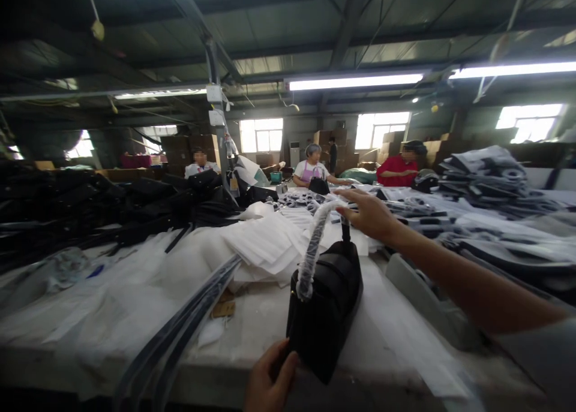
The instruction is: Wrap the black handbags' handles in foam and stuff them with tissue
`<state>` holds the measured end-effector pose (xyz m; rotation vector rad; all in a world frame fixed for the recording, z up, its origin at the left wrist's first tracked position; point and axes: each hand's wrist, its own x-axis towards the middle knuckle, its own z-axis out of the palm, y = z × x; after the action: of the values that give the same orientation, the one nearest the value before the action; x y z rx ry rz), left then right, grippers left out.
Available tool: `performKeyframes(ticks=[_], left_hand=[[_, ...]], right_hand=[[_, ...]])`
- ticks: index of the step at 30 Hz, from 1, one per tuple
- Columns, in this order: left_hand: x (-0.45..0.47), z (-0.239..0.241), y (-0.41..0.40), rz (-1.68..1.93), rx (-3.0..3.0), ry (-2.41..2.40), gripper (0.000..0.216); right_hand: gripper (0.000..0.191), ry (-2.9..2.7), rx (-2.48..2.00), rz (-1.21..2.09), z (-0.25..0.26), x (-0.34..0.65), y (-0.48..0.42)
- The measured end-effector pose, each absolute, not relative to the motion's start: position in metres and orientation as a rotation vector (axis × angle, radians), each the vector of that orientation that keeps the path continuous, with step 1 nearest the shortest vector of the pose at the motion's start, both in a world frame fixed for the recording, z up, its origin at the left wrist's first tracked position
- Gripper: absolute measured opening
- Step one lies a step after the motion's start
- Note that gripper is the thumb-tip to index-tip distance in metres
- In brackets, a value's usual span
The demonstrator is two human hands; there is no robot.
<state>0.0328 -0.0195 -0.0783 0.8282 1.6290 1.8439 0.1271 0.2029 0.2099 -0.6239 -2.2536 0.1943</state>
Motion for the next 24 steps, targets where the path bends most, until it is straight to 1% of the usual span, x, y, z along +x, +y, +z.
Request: performKeyframes(ticks=[2,3,4,5,6,7,8,11,13,15,16,17,18,19,24], left_hand=[[0.031,-0.08,-0.021,1.792,0.776,1.573,0.07],[0.031,-0.08,-0.023,1.778,0.755,1.552,0.07],[0.032,-0.08,-0.025,1.774,0.74,1.537,0.068],[0.033,-0.079,-0.027,1.772,0.736,1.528,0.067],[0.035,-0.078,-0.029,1.769,0.744,1.519,0.065],[0.037,-0.076,-0.031,1.759,0.761,1.513,0.063],[0.04,-0.073,-0.033,1.745,0.783,1.515,0.061],[0.044,-0.061,-0.04,1.655,0.886,1.572,0.055],[0.037,-0.051,-0.047,1.579,1.032,1.645,0.052],[0.018,-0.043,-0.057,1.532,1.177,1.843,0.049],[0.004,-0.041,-0.064,1.502,1.216,2.014,0.043],[-0.013,-0.04,-0.071,1.489,1.21,2.295,0.038],[-0.031,-0.041,-0.078,1.389,1.223,2.596,0.036],[-0.049,-0.043,-0.086,1.337,1.217,2.722,0.035],[-0.109,-0.057,-0.116,1.052,1.314,2.924,0.026]], right_hand=[[0.037,-2.135,-0.679,0.156,0.181,0.144,0.183],[0.028,-2.067,-0.719,0.192,0.161,0.153,0.17],[0.026,-2.145,-0.754,0.343,0.137,0.161,0.155],[0.036,-2.273,-0.798,0.601,0.111,0.168,0.14],[0.045,-2.377,-0.827,0.94,0.084,0.172,0.125],[0.049,-2.414,-0.843,1.231,0.058,0.173,0.111],[0.049,-2.364,-0.866,1.402,0.034,0.172,0.098],[0.054,-2.205,-0.856,1.675,-0.012,0.156,0.076],[0.057,-2.087,-0.876,1.753,-0.02,0.144,0.071],[0.058,-1.998,-0.896,1.774,-0.018,0.137,0.07],[0.057,-1.98,-0.898,1.769,-0.016,0.135,0.07],[0.057,-1.972,-0.898,1.757,-0.015,0.135,0.069],[0.057,-1.975,-0.893,1.747,-0.014,0.135,0.069],[0.057,-1.983,-0.891,1.738,-0.013,0.136,0.068],[0.062,-2.0,-0.92,1.762,-0.019,0.138,0.068]])
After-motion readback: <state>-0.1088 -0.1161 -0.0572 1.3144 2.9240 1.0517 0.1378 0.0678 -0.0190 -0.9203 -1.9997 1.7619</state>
